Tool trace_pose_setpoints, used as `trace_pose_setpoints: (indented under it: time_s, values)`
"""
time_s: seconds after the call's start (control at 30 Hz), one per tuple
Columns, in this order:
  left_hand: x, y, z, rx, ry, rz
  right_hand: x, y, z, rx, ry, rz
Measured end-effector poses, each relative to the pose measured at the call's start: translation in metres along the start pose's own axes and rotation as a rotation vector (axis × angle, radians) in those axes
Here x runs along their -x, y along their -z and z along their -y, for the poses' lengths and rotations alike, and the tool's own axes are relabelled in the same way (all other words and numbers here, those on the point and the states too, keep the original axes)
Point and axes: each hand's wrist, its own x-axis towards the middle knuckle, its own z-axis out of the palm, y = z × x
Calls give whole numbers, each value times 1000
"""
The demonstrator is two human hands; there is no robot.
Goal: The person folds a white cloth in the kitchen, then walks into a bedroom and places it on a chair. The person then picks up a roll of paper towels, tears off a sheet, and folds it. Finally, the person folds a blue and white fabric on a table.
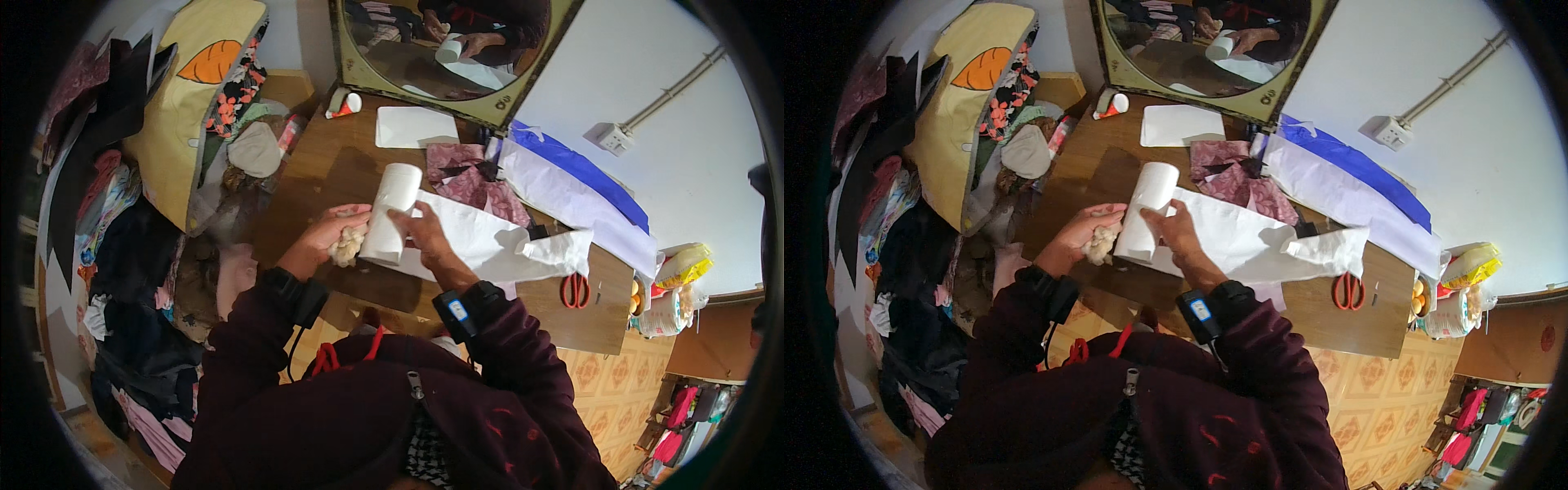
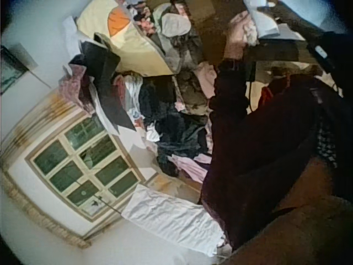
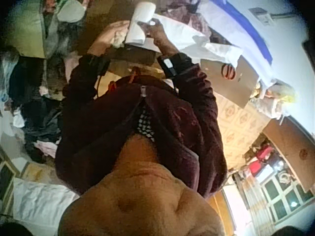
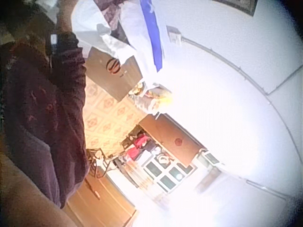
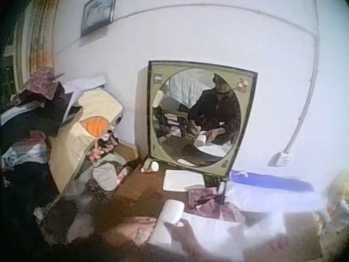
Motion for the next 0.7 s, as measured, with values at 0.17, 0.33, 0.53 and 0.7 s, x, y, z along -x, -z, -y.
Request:
trace_pose_setpoints:
  time_s: [0.17, 0.33, 0.53, 0.7]
  values:
    - [20, 65, -3, -43, -3, -13, -19, -62, -28, 28, -60, 116]
    - [39, 98, 1, -129, 23, -252, -30, -102, -52, 73, -78, 147]
    - [43, 116, -3, -204, 68, -329, -33, -116, -64, 100, -48, 241]
    - [33, 116, 4, -371, 131, -292, -21, -35, -45, 36, 86, 367]
